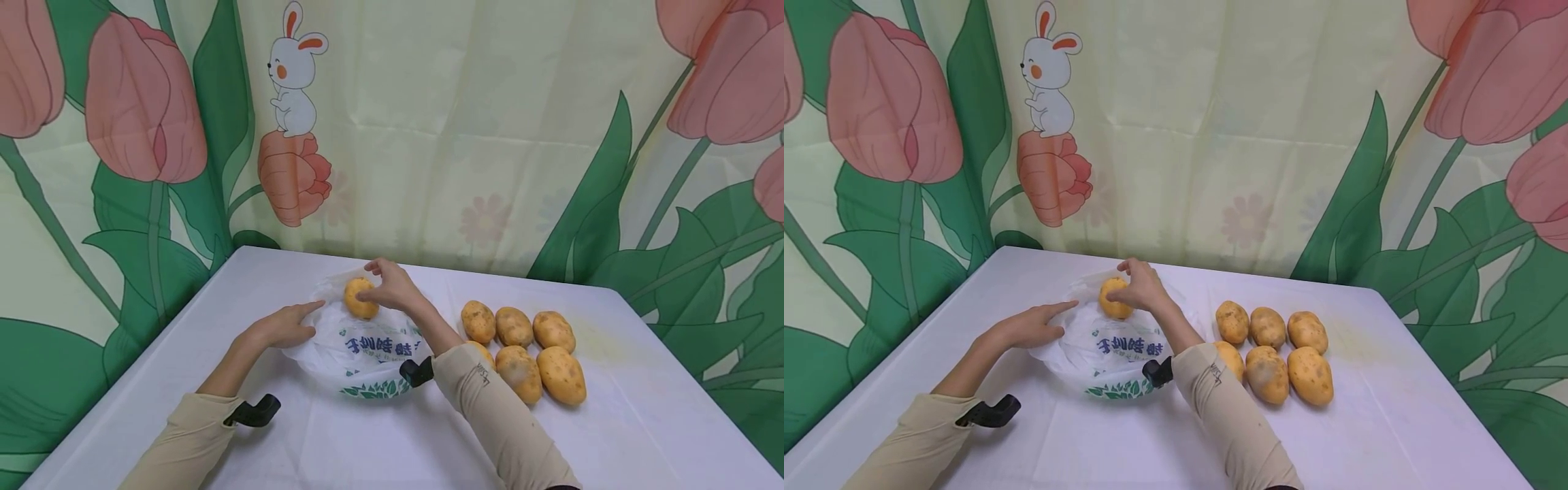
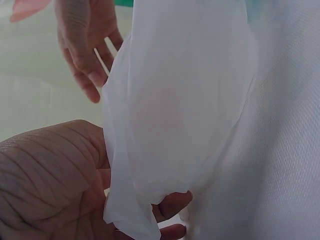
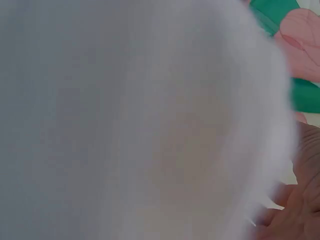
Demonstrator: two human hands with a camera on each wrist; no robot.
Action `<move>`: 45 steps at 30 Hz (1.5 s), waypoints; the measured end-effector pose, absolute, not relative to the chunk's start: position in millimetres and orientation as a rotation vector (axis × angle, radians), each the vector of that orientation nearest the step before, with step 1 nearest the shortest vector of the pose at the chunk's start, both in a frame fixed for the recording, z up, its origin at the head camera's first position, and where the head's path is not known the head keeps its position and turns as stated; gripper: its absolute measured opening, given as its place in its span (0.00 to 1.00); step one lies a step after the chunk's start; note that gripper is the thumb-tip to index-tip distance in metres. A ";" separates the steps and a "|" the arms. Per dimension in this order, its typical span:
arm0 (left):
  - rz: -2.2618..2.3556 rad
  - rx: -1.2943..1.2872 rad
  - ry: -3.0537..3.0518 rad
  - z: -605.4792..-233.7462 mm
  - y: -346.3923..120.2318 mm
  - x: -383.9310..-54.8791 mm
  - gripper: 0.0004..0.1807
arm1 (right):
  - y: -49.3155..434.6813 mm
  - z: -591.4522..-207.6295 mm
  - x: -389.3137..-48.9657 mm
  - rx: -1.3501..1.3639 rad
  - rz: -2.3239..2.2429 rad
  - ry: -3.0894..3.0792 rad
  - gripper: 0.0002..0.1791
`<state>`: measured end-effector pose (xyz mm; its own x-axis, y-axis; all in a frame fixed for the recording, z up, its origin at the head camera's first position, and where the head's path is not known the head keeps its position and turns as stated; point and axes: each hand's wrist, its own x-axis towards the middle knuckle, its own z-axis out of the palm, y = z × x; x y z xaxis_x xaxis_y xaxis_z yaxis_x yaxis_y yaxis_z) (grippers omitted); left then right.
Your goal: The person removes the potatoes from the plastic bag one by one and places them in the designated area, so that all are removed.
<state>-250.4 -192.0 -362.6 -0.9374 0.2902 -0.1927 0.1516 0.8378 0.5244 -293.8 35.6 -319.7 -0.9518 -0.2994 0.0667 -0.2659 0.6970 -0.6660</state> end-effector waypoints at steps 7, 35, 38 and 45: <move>0.739 0.371 2.763 -362.4 -195.1 -251.7 0.35 | 33.5 -301.5 -294.6 -0.459 -1.062 2.849 0.35; 0.744 0.343 2.767 -363.3 -190.8 -250.2 0.35 | 22.9 -333.7 -311.3 -0.466 -1.013 2.900 0.30; 0.742 0.355 2.770 -364.2 -191.6 -250.6 0.35 | 22.5 -340.2 -312.5 -0.469 -1.000 2.914 0.30; 0.735 0.408 2.782 -366.6 -192.9 -251.8 0.35 | 27.8 -354.9 -313.6 -0.469 -1.023 2.926 0.30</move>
